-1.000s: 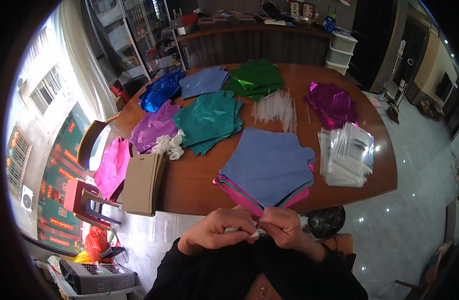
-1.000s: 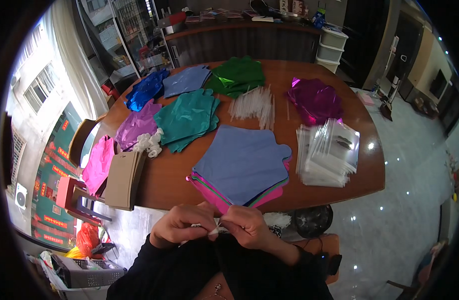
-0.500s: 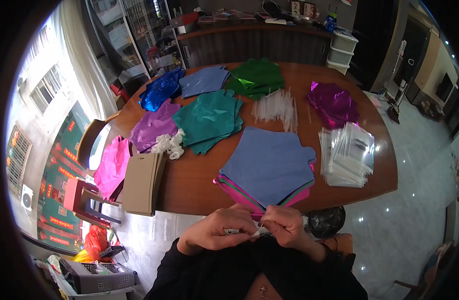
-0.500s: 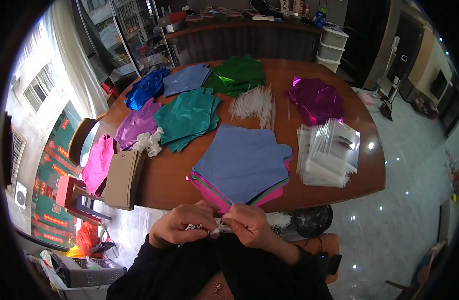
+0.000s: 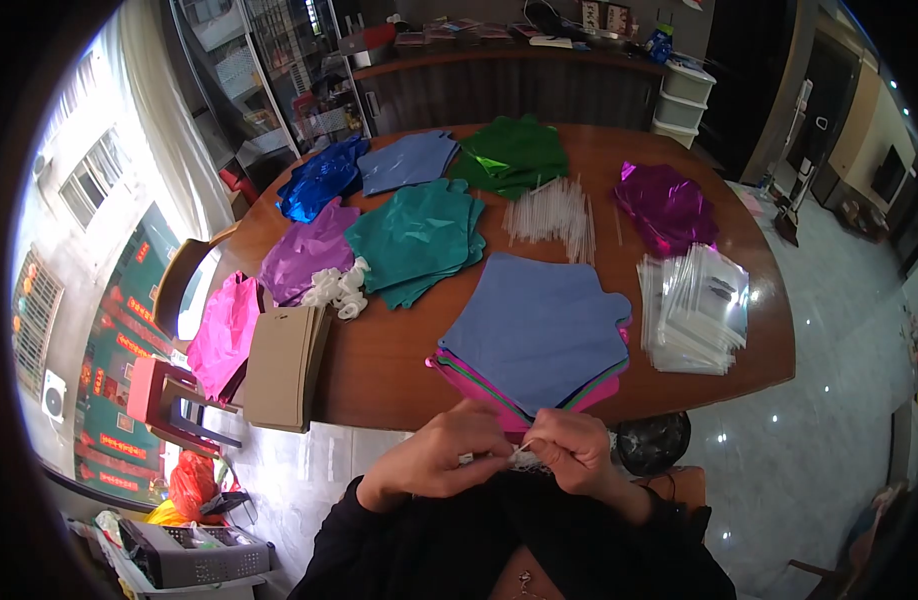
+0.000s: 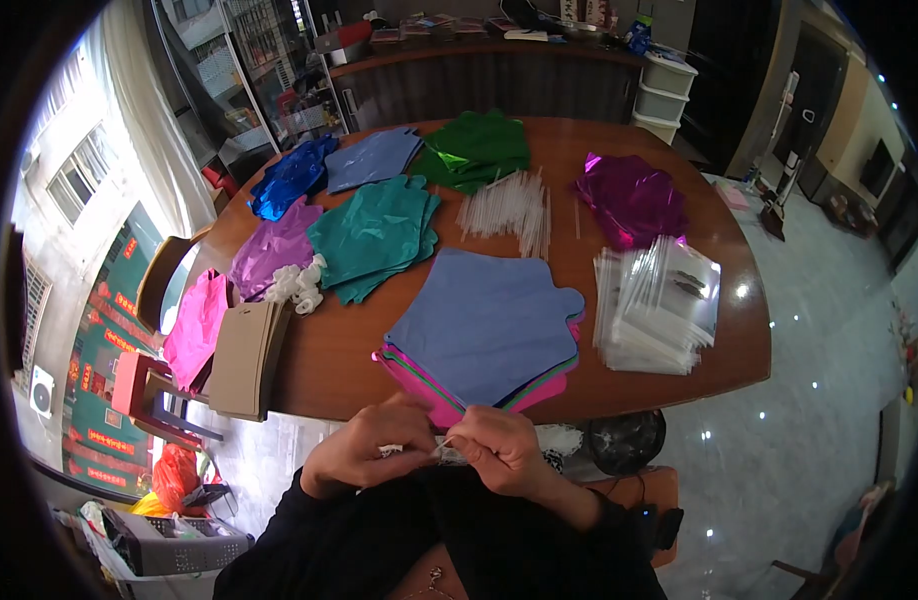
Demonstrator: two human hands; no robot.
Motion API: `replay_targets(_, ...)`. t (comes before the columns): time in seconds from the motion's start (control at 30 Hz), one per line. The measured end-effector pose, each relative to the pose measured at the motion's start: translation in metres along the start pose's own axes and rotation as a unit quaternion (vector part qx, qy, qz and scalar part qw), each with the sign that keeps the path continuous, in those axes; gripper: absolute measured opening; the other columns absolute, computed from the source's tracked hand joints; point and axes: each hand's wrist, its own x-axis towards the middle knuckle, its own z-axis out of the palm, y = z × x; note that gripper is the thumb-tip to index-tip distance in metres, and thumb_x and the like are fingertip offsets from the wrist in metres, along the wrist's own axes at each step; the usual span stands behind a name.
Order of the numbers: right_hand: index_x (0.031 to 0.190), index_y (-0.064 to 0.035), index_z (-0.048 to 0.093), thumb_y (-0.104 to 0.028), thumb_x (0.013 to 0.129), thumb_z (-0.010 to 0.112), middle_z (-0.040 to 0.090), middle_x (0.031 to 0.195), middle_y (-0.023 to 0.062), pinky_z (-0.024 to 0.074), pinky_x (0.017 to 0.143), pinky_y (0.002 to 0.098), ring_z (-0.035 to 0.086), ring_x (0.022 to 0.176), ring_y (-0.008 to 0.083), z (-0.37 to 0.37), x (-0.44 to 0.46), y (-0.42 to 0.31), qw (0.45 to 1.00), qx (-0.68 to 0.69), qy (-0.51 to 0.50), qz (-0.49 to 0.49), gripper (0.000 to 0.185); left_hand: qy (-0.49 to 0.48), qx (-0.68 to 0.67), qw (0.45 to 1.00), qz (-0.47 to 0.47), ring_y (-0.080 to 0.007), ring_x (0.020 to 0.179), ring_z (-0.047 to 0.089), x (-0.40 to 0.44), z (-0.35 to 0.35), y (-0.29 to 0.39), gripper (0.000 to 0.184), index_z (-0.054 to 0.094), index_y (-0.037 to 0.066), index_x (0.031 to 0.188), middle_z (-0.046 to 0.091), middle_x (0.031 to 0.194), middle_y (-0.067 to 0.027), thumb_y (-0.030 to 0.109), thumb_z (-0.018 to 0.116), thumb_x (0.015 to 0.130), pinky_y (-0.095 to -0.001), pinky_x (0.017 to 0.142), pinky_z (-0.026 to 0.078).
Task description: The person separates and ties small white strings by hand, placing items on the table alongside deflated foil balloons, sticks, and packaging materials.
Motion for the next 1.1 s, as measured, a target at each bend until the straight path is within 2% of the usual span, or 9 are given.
replay_targets(0.17,0.082,0.0009,0.064,0.005,0.086,0.063,0.058,0.071,0.0059,0.0369,0.056,0.0312,0.043,0.057,0.0202,0.004,0.000,0.003,0.998,-0.018,-0.052,-0.015,0.006,0.123,-0.222,0.967,0.034,-0.0254,0.083,0.056,0.001,0.009,0.007,0.030,0.073,0.002,0.106,0.069,0.088,-0.0070,-0.007,0.060,0.081,-0.0394,0.098,0.040)
replay_targets(0.2,0.082,0.0009,0.064,0.005,0.086,0.063,0.058,0.071,0.0059,0.0369,0.056,0.0312,0.043,0.057,0.0202,0.005,0.001,0.004,0.998,-0.018,-0.051,-0.016,0.006,0.123,-0.221,0.967,0.034,-0.0254,0.083,0.056,0.002,0.009,0.008,0.030,0.073,0.002,0.106,0.069,0.088,-0.0070,-0.007,0.060,0.081,-0.0394,0.098,0.040)
replay_targets(0.33,0.083,0.0001,0.063,0.003,0.089,0.065,0.054,0.070,0.0053,0.0359,0.055,0.0301,0.043,0.058,0.0190,0.008,0.001,0.007,0.997,-0.003,-0.054,-0.055,0.007,0.172,0.052,0.984,0.008,-0.0237,0.090,0.059,0.010,0.006,0.010,0.028,0.072,0.000,0.109,0.071,0.102,-0.0080,-0.002,0.062,0.084,-0.0376,0.098,0.040)
replay_targets(0.53,0.083,0.0003,0.065,0.005,0.086,0.064,0.056,0.070,0.0046,0.0347,0.054,0.0302,0.040,0.055,0.0184,0.002,0.000,-0.001,1.000,0.002,0.003,-0.011,0.006,0.028,0.086,0.996,0.013,-0.0238,0.085,0.057,0.005,0.001,0.003,0.040,0.074,0.002,0.115,0.071,0.091,-0.0084,-0.006,0.058,0.080,-0.0415,0.105,0.037)
replay_targets(0.67,0.083,-0.0001,0.065,0.004,0.086,0.065,0.055,0.069,0.0045,0.0341,0.054,0.0302,0.039,0.055,0.0182,0.003,0.002,-0.003,1.000,-0.001,-0.018,0.015,0.005,0.028,-0.195,0.976,0.095,-0.0234,0.089,0.059,0.002,0.001,-0.005,0.032,0.071,0.000,0.112,0.070,0.100,-0.0078,-0.003,0.062,0.082,-0.0394,0.101,0.039)
replay_targets(0.87,0.082,-0.0004,0.064,0.002,0.087,0.066,0.052,0.067,0.0038,0.0326,0.053,0.0297,0.038,0.055,0.0173,0.010,-0.002,0.009,0.999,0.004,-0.026,-0.027,0.006,0.184,0.028,0.982,0.039,-0.0231,0.085,0.059,0.008,0.004,0.006,0.027,0.072,0.001,0.109,0.069,0.094,-0.0067,-0.003,0.061,0.084,-0.0412,0.103,0.038)
replay_targets(1.0,0.082,0.0004,0.064,0.001,0.087,0.066,0.053,0.067,0.0042,0.0339,0.053,0.0299,0.041,0.055,0.0175,0.004,0.002,0.000,0.999,-0.032,-0.019,-0.022,0.006,0.074,0.182,0.980,-0.022,-0.0241,0.086,0.059,0.008,0.001,0.010,0.024,0.072,0.001,0.106,0.069,0.095,-0.0071,-0.003,0.061,0.085,-0.0430,0.105,0.038)
replay_targets(1.03,0.082,0.0004,0.064,0.001,0.087,0.066,0.053,0.067,0.0042,0.0339,0.053,0.0299,0.041,0.055,0.0175,0.003,0.002,0.000,0.999,-0.032,-0.019,-0.022,0.006,0.074,0.182,0.980,-0.022,-0.0241,0.086,0.059,0.008,0.000,0.009,0.024,0.072,0.001,0.106,0.069,0.095,-0.0071,-0.003,0.061,0.085,-0.0430,0.105,0.038)
replay_targets(1.1,0.082,0.0007,0.064,0.001,0.087,0.066,0.054,0.067,0.0043,0.0339,0.053,0.0298,0.041,0.055,0.0177,0.003,0.002,0.000,1.000,-0.024,-0.005,-0.013,0.006,0.033,0.045,0.998,0.028,-0.0233,0.084,0.058,0.004,-0.002,0.002,0.024,0.072,0.000,0.105,0.069,0.092,-0.0076,-0.004,0.059,0.085,-0.0429,0.105,0.037)
